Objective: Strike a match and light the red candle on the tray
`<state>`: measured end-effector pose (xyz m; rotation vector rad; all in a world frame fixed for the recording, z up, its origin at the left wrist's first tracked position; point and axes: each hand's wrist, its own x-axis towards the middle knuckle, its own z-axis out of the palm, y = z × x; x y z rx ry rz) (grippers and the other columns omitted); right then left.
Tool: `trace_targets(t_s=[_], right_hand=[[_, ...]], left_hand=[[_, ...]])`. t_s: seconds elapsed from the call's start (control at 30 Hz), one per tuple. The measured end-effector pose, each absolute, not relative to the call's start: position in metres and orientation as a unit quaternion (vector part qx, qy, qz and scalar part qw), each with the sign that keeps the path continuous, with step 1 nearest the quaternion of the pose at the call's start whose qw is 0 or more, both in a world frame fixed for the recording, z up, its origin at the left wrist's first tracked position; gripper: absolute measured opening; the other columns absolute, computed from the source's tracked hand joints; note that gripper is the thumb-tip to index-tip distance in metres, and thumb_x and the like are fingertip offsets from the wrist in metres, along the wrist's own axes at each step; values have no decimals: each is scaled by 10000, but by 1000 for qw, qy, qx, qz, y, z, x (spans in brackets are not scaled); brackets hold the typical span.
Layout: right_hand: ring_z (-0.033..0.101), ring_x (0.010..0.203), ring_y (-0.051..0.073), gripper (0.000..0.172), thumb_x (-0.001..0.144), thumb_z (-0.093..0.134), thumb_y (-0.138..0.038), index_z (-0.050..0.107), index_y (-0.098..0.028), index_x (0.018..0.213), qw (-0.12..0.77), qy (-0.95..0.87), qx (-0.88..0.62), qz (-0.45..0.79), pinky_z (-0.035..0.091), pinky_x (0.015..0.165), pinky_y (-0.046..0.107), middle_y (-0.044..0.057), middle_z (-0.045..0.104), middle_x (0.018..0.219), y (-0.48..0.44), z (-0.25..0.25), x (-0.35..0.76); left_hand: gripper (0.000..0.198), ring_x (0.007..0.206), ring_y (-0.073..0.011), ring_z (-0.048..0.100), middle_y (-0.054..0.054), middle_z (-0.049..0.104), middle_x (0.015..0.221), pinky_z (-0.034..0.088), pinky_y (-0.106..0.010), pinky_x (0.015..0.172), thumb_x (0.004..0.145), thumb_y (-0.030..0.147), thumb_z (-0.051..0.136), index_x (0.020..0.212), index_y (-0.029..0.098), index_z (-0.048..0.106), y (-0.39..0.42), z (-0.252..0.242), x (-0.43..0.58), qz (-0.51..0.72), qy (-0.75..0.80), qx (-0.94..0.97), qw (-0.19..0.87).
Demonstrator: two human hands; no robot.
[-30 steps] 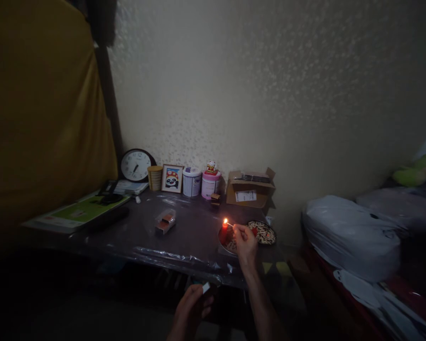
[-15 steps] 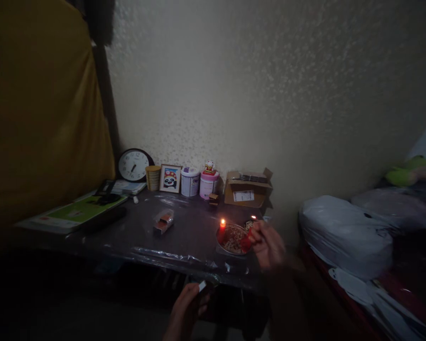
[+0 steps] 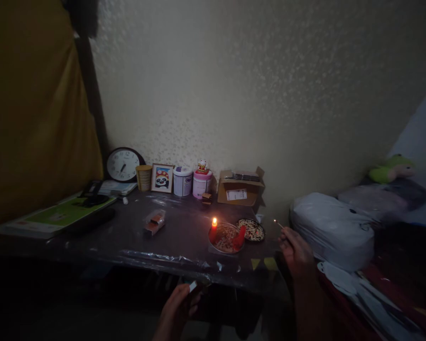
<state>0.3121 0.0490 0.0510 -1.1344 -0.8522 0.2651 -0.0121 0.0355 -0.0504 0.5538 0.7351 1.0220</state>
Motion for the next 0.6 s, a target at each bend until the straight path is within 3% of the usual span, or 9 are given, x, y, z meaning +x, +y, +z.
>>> trace_targets(t_s=[0.23,0.5,0.6], right_hand=[[619,627,223,305,541,643,-468,623,-170,602,674,-384,-628,59,490,600,327,43,653,591,72,16,317],[598,711,224,278,625,500,-438,614,-184,638,576,-400,-713,-14,446,667,317,81,649,736,115,-13,319],[582,707,205,244,658,479,-395,615,-193,642,540,-411,-734,-42,427,663,294,64,641,740,125,-13,320]], left_hand=[[310,843,-280,606,-62,684,753,407,-410,785,516,466,691,650,199,609,39,-50,-11,465,371,260,760],[318,834,-263,603,-63,677,797,399,-383,777,566,473,656,724,199,615,35,-46,-6,472,365,277,753],[325,766,-241,597,-40,657,715,396,-356,722,545,486,661,690,201,599,41,-58,-4,469,376,263,755]])
